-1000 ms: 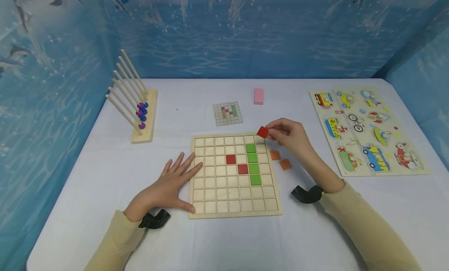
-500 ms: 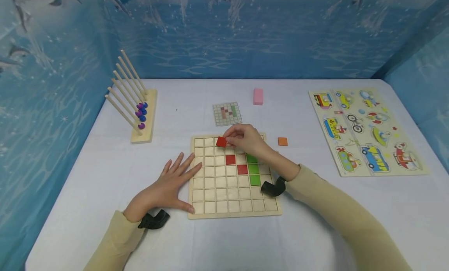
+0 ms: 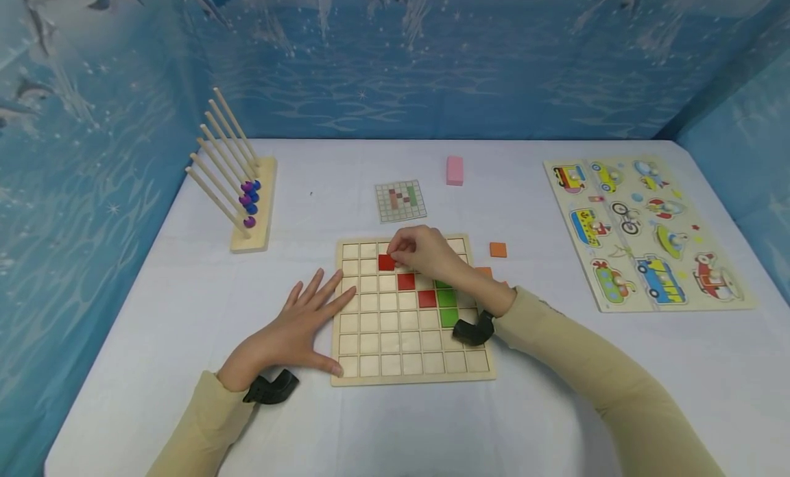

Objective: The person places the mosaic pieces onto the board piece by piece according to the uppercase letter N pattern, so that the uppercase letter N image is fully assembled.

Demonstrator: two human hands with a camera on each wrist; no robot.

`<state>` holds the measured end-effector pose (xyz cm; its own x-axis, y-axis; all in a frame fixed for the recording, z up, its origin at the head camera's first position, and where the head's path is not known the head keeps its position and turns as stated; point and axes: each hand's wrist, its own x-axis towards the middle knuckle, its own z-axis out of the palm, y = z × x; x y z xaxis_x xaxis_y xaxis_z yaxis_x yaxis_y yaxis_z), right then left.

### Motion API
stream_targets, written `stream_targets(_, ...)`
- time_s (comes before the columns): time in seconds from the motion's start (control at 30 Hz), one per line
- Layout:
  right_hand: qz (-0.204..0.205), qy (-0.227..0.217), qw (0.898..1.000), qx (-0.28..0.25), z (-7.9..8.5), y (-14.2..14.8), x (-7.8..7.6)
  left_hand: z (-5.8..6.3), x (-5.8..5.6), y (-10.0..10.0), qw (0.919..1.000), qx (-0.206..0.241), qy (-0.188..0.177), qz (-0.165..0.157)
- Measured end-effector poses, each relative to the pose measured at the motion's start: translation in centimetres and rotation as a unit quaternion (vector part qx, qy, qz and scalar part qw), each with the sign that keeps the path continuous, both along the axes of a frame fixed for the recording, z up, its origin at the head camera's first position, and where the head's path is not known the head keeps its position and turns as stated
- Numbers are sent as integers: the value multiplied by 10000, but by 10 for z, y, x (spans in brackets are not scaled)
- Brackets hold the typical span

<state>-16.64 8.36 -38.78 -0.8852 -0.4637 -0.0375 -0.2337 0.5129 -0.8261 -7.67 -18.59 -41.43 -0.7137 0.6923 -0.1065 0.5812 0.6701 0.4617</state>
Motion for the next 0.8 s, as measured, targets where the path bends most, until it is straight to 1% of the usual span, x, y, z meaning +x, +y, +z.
stream_targets(0.17,63,36,10000,43,-4,0,0,-1,0,0,10000,-20,13,-2)
stream_targets(0.47,-39,67,10000,28,-6,-2,0,1,0,1,10000,-3,-39,13)
stream_targets(0.63,-49,107,9999,31,-5,-1,1,0,0,1,10000,10,-22,17)
stream_targets(0.8,-120,207,9997,-8,3,6,0,1,0,1,10000,2,-12,14)
